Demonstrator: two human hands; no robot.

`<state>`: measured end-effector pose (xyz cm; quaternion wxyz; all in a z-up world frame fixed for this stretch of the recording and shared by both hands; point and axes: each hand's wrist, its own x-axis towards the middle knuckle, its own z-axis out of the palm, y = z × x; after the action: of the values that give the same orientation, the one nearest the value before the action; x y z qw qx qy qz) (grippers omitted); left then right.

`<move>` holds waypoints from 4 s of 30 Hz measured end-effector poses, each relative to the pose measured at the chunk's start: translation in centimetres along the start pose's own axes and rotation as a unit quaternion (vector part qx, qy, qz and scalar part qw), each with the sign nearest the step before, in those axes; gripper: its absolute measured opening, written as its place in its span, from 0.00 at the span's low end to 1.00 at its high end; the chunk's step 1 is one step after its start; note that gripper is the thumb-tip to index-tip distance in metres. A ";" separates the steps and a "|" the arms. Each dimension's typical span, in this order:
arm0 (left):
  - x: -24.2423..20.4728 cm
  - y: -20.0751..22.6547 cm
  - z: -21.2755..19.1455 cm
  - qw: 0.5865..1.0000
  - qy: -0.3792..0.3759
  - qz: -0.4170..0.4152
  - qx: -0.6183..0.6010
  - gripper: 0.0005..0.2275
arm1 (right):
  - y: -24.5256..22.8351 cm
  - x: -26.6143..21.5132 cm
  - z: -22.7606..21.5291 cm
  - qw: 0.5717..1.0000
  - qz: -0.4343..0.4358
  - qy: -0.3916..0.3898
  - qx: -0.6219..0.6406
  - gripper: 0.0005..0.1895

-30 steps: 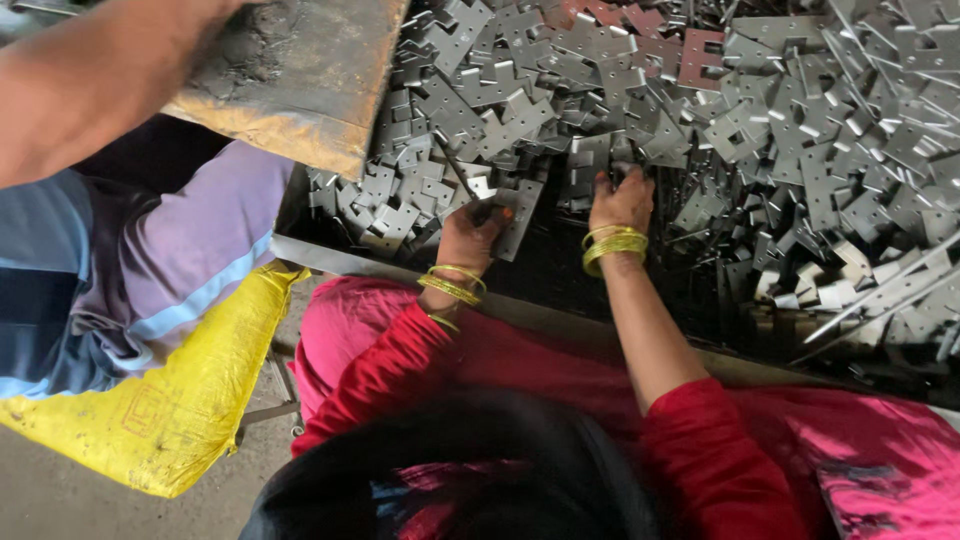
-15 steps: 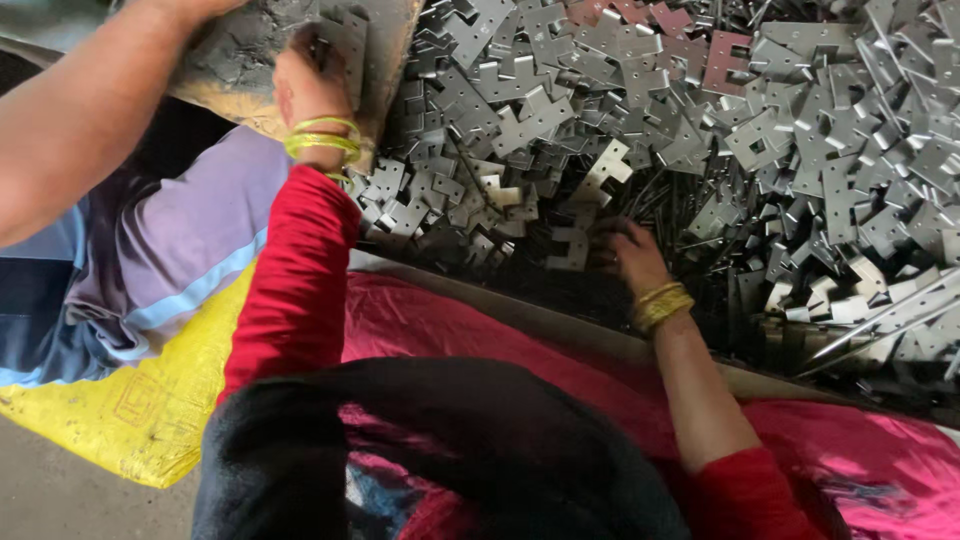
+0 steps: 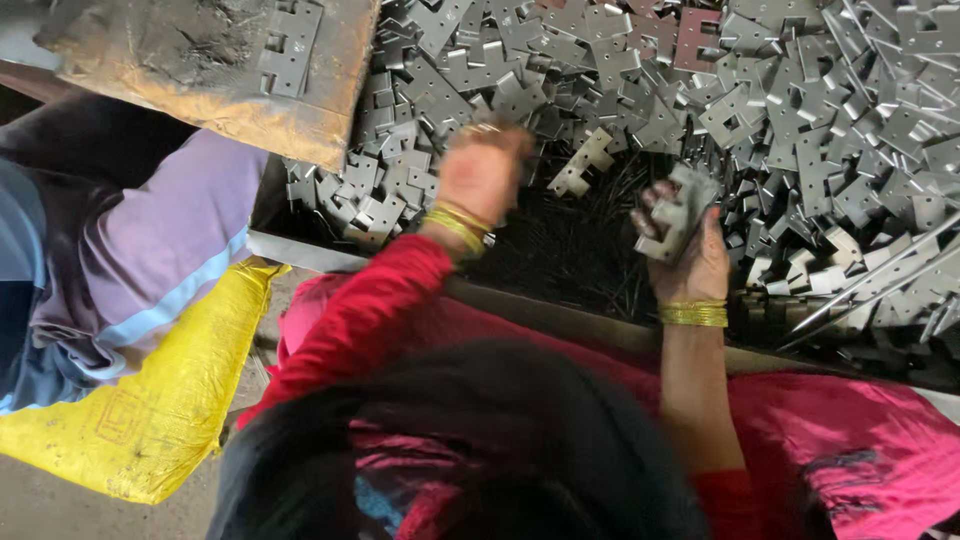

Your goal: The person sits on the floor and sorts small metal brackets from a large bin, picking them up by hand and placing them into a separate container. The task involves repetitive handling of identical metal pieces.

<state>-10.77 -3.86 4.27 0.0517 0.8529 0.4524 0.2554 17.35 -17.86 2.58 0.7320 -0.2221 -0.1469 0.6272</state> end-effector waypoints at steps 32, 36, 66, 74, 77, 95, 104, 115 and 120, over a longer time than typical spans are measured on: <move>-6.4 -7.5 3.1 0.739 0.094 -0.304 -0.594 0.20 | 0.7 3.2 3.0 0.713 -0.234 -0.101 -0.653 0.08; -6.3 -4.7 3.5 0.708 0.074 -0.340 -0.615 0.18 | 1.3 4.7 0.8 0.957 -0.113 0.123 -0.237 0.09; -6.7 10.6 10.5 0.783 -0.030 -0.315 -0.536 0.22 | 8.2 2.2 -7.5 0.826 -0.021 0.094 -0.555 0.32; -5.0 -8.2 5.0 0.790 0.092 -0.319 -0.515 0.19 | -9.5 1.2 -10.1 0.075 -0.151 0.178 -0.969 0.18; -1.5 -17.0 -1.5 0.875 0.253 -0.281 -0.302 0.18 | -10.0 2.5 -10.7 0.066 -0.102 0.102 -0.987 0.11; -2.1 1.4 -3.8 0.966 0.029 -0.256 0.008 0.19 | -4.8 -1.2 -5.0 0.431 -0.046 0.008 -0.901 0.28; -3.5 3.8 1.0 0.979 0.013 -0.202 0.036 0.19 | 0.3 2.9 -9.5 0.326 0.144 0.193 -0.914 0.50; -4.6 1.8 1.5 0.973 0.064 -0.218 -0.052 0.16 | -0.3 2.2 -15.8 0.920 0.037 0.232 -0.313 0.21; -3.9 0.1 0.2 0.961 0.082 -0.263 0.018 0.14 | 5.1 7.8 -10.9 0.726 -0.085 0.101 -0.675 0.23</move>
<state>-12.34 -7.00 2.62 0.0643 0.6810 0.6677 0.2937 19.70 -11.11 -9.87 0.4491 -0.7065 -0.4748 0.2716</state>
